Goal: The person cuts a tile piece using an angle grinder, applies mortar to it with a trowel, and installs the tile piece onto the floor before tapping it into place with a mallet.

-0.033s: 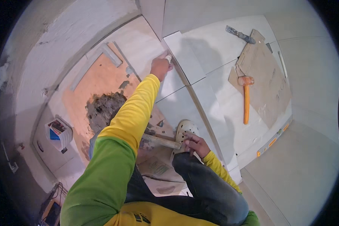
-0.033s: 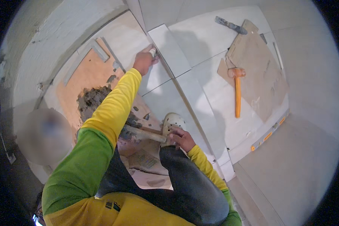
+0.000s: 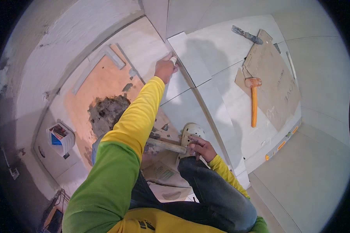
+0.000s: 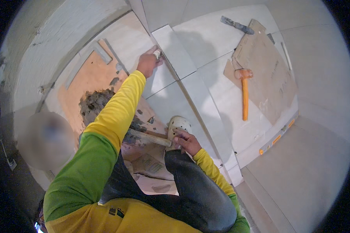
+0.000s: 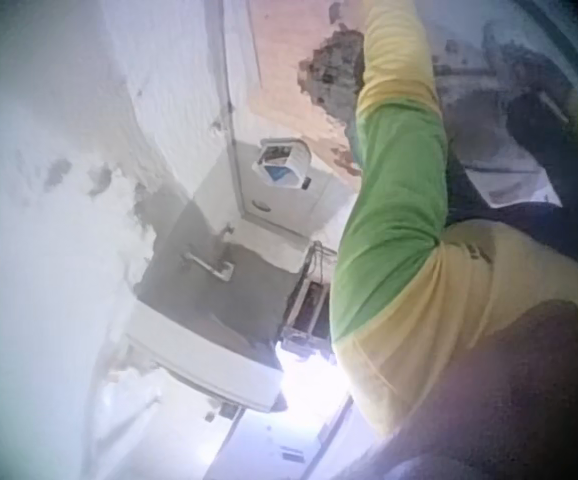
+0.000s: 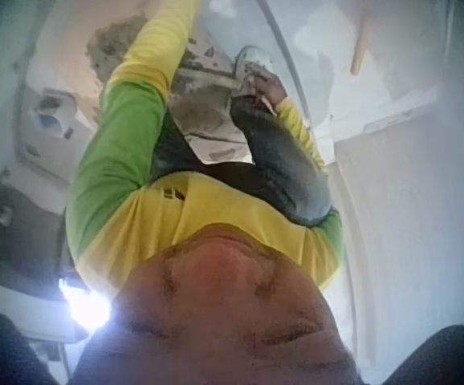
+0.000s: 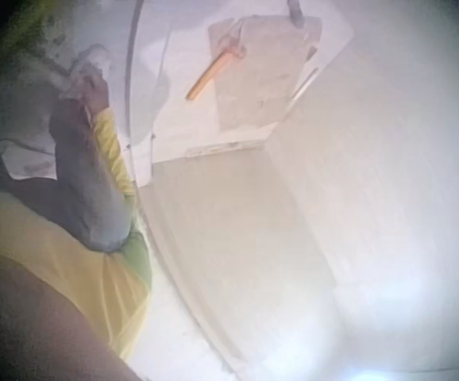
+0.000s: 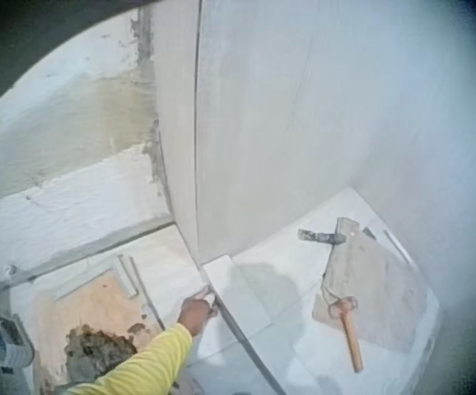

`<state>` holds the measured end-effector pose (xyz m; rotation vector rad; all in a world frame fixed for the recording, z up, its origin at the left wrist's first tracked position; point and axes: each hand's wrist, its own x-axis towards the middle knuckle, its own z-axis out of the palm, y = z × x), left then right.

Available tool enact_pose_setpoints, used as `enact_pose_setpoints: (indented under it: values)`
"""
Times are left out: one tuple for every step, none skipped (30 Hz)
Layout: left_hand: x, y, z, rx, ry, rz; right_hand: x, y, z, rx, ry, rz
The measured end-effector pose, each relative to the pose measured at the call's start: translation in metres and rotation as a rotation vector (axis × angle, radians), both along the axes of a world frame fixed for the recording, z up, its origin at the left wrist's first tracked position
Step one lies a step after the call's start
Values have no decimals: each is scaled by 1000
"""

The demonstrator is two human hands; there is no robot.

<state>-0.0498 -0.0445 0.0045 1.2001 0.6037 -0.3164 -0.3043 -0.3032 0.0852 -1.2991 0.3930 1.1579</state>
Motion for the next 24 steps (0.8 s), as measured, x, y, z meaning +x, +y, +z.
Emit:
enact_pose_setpoints:
  values:
    - [0, -2, 2, 16, 50, 30, 1, 0, 0, -14, -6, 33]
    - [-1, -4, 3, 11, 50, 23, 0, -2, -1, -19, -6, 26]
    - [-3, -4, 4, -49, 26, 26, -3, -2, -2, 4, -30, 6]
    - [-5, -4, 4, -110, 4, 30, -5, -4, -3, 25, -55, -14]
    - [-5, -5, 4, -113, 7, 25, -7, -7, -3, 22, -51, -19]
    - [-5, -3, 2, -149, -3, 42, -8, -7, -2, 26, -33, -32]
    - [-5, -1, 1, -185, -12, 59, -9, -7, -1, 30, -14, -44]
    - [-6, 1, -1, -183, -7, 57, -11, -7, 0, 32, -10, -47]
    - [-7, -2, 2, -208, -15, 95, -11, -9, 6, 30, 18, -75]
    - [-7, -6, 4, -232, -23, 134, -11, -12, 9, 28, 46, -103]
    - [-7, -11, 7, -238, -16, 131, -13, -16, 10, 21, 51, -107]
    - [-7, -12, 7, -243, 5, 156, -15, -18, 11, 24, 59, -134]
    - [-6, -14, 8, -249, 27, 181, -16, -19, 11, 26, 66, -161]
    - [-6, -15, 7, -251, 30, 178, -17, -21, 11, 24, 68, -164]
    - [-5, -11, 4, -250, 20, 171, -17, -21, 10, 32, 71, -165]
    - [-4, -8, 1, -249, 10, 164, -16, -20, 9, 40, 73, -166]
    - [-4, -5, -2, -246, 9, 164, -15, -19, 9, 43, 72, -166]
    - [-4, -6, -3, -252, 1, 150, -15, -20, 10, 48, 72, -164]
    - [-5, -7, -3, -257, -8, 137, -14, -20, 10, 53, 71, -163]
    - [-5, -8, -3, -260, -8, 138, -13, -21, 9, 49, 72, -162]
    - [-5, -9, -2, -237, 16, 146, -13, -22, 8, 47, 57, -145]
    - [-5, -10, -1, -214, 39, 155, -13, -22, 8, 44, 42, -127]
    - [-5, -11, 1, -218, 39, 158, -13, -22, 9, 40, 42, -125]
    - [-5, -9, 0, -234, 18, 154, -10, -19, 9, 37, 37, -110]
